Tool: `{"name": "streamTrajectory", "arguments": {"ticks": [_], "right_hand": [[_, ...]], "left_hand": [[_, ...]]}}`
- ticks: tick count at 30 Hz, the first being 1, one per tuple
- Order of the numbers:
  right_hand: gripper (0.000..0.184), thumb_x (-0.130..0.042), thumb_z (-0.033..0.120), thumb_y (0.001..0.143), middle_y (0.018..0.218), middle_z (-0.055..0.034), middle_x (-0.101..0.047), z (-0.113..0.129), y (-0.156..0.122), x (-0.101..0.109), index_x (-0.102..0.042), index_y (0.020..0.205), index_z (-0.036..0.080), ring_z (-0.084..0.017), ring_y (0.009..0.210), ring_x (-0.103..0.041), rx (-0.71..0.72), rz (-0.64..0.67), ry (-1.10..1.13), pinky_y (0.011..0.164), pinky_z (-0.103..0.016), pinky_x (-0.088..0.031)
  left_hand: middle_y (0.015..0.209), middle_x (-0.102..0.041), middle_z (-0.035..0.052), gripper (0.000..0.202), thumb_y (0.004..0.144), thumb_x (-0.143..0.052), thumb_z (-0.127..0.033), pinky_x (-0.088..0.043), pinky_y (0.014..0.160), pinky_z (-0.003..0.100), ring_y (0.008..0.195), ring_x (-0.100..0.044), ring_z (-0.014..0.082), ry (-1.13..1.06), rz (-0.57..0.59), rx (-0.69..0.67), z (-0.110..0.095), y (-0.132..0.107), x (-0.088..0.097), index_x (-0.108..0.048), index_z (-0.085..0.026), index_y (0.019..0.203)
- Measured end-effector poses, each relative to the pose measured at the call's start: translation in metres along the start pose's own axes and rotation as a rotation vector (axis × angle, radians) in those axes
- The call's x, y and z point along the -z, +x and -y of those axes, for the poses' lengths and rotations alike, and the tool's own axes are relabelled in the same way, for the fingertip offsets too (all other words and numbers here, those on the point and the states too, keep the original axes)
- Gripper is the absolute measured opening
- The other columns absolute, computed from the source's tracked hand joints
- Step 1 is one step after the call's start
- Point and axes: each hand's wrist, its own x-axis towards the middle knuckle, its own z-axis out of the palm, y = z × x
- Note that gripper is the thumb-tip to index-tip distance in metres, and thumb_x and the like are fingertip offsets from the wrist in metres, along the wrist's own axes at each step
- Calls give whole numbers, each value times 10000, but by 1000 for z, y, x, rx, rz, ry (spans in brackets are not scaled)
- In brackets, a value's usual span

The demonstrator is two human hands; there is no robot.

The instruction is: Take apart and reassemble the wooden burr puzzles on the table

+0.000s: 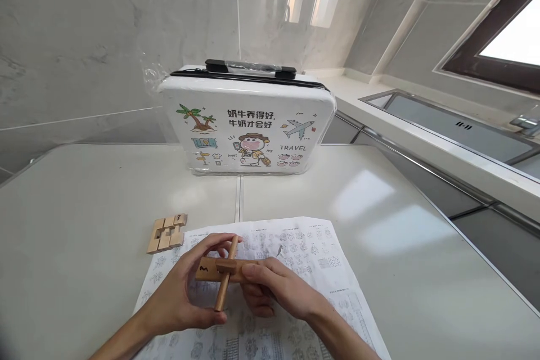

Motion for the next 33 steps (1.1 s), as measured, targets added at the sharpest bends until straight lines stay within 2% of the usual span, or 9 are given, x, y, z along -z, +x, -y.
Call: {"name": "streamTrajectory", "arguments": {"ticks": [5,9,13,17,22,24,26,28,33], "right_hand": [[559,-585,670,997,638,81,-327,-6,2,-3,-403,701,232,-72,500,-238,24,-25,-27,474,-252,-210],[533,-585,661,1007,646,86,-320,-6,-1,-2,-427,737,229,-77,506,-238,26,-27,-27,473,-249,-217],[474,-574,618,1031,669,80,-361,-5,-3,0,-473,788,224,-73,486,-290,-19,61,-18,472,-243,-245],[526,-560,667,1018,640,76,-390,-8,-2,0,-458,746,228,-71,458,-316,-23,108,-9,463,-242,-263],[528,-571,672,1015,643,72,-414,-16,3,4,-496,777,207,-65,459,-342,21,91,36,458,-224,-300],[504,-552,629,1045,655,64,-435,-19,4,6,-516,793,194,-64,461,-362,63,85,53,458,-217,-326],[494,-533,612,1061,650,65,-429,-22,6,7,-521,803,191,-61,452,-354,93,83,73,449,-211,-330],[500,-522,618,1065,640,75,-401,-23,6,8,-511,799,194,-56,439,-319,100,82,94,434,-204,-311],[527,-556,646,1042,620,99,-311,-20,7,1,-463,768,205,-43,443,-218,72,88,150,416,-185,-233]], "left_hand": [[1319,-626,87,934,615,-992,-496,-596,970,395,1146,-637,284,29,-51,-50,2,-1,-3,-551,-325,1420],[1288,-637,75,996,561,-1014,-540,-607,929,387,1067,-658,263,79,-105,-62,3,-1,-4,-550,-340,1419],[1270,-659,70,1016,527,-1021,-547,-600,938,417,1094,-668,286,66,-20,-14,6,-2,-2,-571,-357,1418],[1186,-708,65,1043,507,-1037,-494,-593,945,441,1088,-694,307,-22,18,65,7,-5,-1,-574,-352,1431],[1509,-608,137,1094,512,-1057,-432,-456,1167,500,1395,-564,379,-227,-53,117,5,-2,-3,-554,-318,1477],[1476,-643,131,924,551,-1044,-429,-468,1148,480,1348,-605,372,-286,-46,141,4,0,-4,-656,-283,1376],[1333,-734,101,625,612,-1017,-419,-511,1077,447,1235,-673,347,-314,-20,145,2,3,-4,-770,-248,1160],[1179,-791,68,425,645,-999,-383,-534,1009,419,1149,-706,327,-322,-7,133,0,4,-4,-807,-234,994],[1026,-815,30,416,602,-1017,-312,-534,949,390,1057,-722,304,-258,-18,110,-2,1,-4,-819,-244,962]]}}
